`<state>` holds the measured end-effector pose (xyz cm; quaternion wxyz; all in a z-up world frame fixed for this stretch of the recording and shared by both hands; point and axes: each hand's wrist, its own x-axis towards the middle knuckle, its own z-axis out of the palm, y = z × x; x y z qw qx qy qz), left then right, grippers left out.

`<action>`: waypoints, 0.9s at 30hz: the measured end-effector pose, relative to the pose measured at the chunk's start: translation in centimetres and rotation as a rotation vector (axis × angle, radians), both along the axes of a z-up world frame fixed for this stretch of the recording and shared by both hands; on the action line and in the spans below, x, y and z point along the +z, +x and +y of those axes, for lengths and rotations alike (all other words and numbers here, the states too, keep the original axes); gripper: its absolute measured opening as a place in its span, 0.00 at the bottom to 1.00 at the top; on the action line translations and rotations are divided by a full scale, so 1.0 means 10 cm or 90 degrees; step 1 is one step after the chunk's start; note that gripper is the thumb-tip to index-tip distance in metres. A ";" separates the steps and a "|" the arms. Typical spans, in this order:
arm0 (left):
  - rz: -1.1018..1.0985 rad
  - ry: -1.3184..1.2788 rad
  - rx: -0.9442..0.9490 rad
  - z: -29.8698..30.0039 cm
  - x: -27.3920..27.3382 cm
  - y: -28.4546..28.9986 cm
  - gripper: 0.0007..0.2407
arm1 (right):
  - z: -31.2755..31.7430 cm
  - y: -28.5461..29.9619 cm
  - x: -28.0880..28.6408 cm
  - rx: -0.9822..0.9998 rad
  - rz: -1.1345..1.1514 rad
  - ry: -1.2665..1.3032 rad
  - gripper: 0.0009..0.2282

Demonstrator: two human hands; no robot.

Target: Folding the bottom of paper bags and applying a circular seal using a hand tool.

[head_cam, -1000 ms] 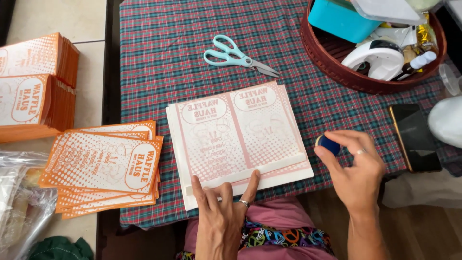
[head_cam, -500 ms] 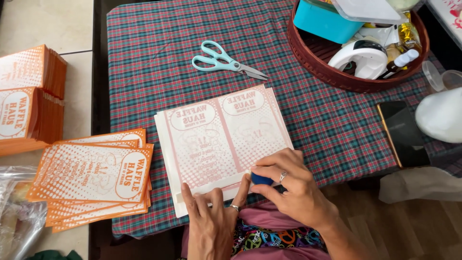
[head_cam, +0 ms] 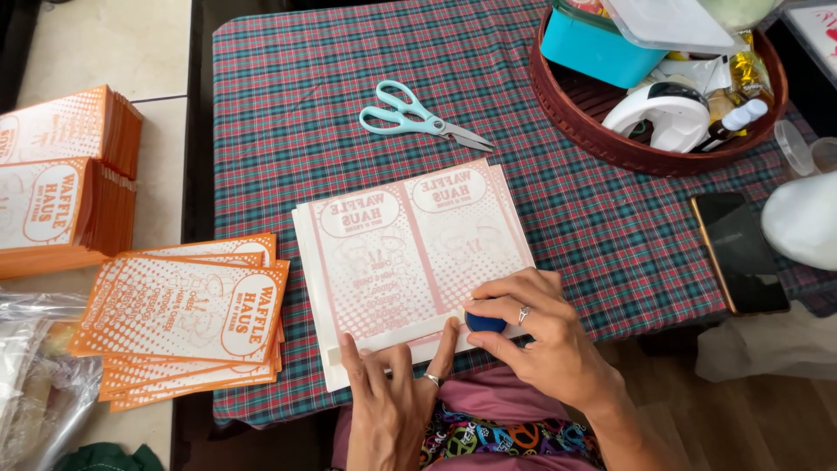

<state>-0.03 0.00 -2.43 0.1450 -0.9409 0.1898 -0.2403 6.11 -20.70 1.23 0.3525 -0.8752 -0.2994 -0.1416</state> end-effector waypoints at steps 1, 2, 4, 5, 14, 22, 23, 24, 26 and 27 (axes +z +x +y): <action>-0.003 -0.001 0.002 0.02 -0.01 -0.01 0.32 | 0.00 0.00 -0.01 0.002 -0.003 -0.001 0.13; -0.019 -0.012 -0.009 0.04 -0.03 -0.01 0.26 | 0.00 0.00 -0.02 -0.001 -0.002 -0.008 0.14; -0.035 -0.023 -0.021 0.07 -0.02 -0.02 0.22 | -0.01 0.00 -0.02 -0.006 -0.001 -0.015 0.14; -0.042 -0.043 -0.030 0.08 0.00 -0.02 0.21 | -0.01 -0.01 -0.01 -0.002 0.000 -0.012 0.13; -0.080 -0.091 -0.033 0.14 -0.15 -0.01 0.20 | 0.34 -0.04 0.08 0.039 -0.058 0.013 0.13; -0.062 -0.102 -0.024 0.21 -0.12 -0.02 0.22 | 0.10 -0.03 0.07 0.020 -0.012 -0.003 0.14; -0.088 -0.123 -0.036 0.21 -0.11 0.00 0.19 | 0.16 -0.04 0.10 0.031 -0.013 0.021 0.13; -0.114 -0.144 -0.050 0.21 -0.09 0.02 0.17 | 0.21 -0.05 0.13 0.041 -0.014 0.046 0.11; -0.109 -0.145 -0.049 0.23 -0.14 0.01 0.17 | 0.35 -0.07 0.14 0.055 -0.029 0.048 0.12; -0.103 -0.145 -0.046 0.23 -0.16 0.00 0.17 | 0.42 -0.08 0.14 0.071 -0.041 0.051 0.14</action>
